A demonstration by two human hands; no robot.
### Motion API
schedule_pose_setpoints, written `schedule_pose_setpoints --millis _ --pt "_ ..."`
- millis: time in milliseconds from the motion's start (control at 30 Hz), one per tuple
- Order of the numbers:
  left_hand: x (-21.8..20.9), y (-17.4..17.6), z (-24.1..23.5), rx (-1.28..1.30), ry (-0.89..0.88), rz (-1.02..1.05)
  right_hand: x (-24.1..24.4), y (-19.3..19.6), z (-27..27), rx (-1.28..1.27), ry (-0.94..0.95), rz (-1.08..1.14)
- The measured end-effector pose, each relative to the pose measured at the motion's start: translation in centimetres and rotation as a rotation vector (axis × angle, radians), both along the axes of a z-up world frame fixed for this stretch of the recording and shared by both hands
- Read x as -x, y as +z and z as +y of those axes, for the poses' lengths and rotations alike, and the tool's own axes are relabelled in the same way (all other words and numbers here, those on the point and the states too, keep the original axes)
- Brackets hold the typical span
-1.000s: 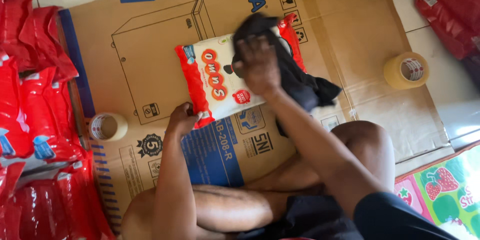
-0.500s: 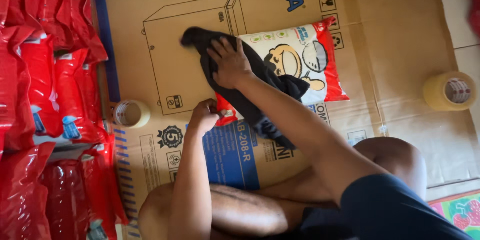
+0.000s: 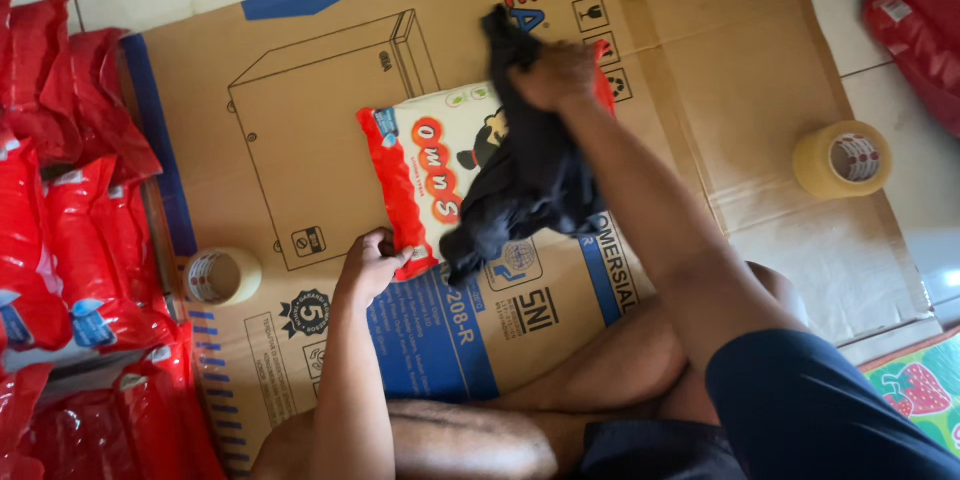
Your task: The person wipes down several bags of rice with a black cloth while sitting on a cardboard box on the floor, handling the bags one by one and turning them over to wipe all sides.
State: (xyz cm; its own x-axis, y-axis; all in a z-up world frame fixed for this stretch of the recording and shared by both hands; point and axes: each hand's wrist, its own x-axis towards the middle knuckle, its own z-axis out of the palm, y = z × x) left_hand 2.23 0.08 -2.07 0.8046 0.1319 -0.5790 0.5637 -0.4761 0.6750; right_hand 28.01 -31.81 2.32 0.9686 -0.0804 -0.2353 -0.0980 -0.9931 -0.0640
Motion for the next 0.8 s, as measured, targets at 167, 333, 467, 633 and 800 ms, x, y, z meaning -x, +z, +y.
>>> schedule_pose_setpoints --millis 167,333,467,633,800 --pt "0.2 2.0 -0.2 0.082 0.055 0.015 0.0 -4.1 -9.7 -0.290 -0.093 0.028" --pt "-0.6 0.7 0.2 0.117 0.054 0.023 7.9 -1.3 -10.6 -0.213 -0.089 0.074" --pt "-0.6 -2.0 0.8 0.094 0.027 0.043 12.0 -2.9 -8.0 0.229 -0.311 -0.040" --pt "-0.9 -4.9 2.4 0.008 -0.079 0.047 13.3 2.8 -4.3 -0.138 -0.205 -0.133" --pt "-0.7 4.2 -1.1 0.080 0.058 0.101 5.2 1.2 -5.7 -0.205 -0.262 0.011"
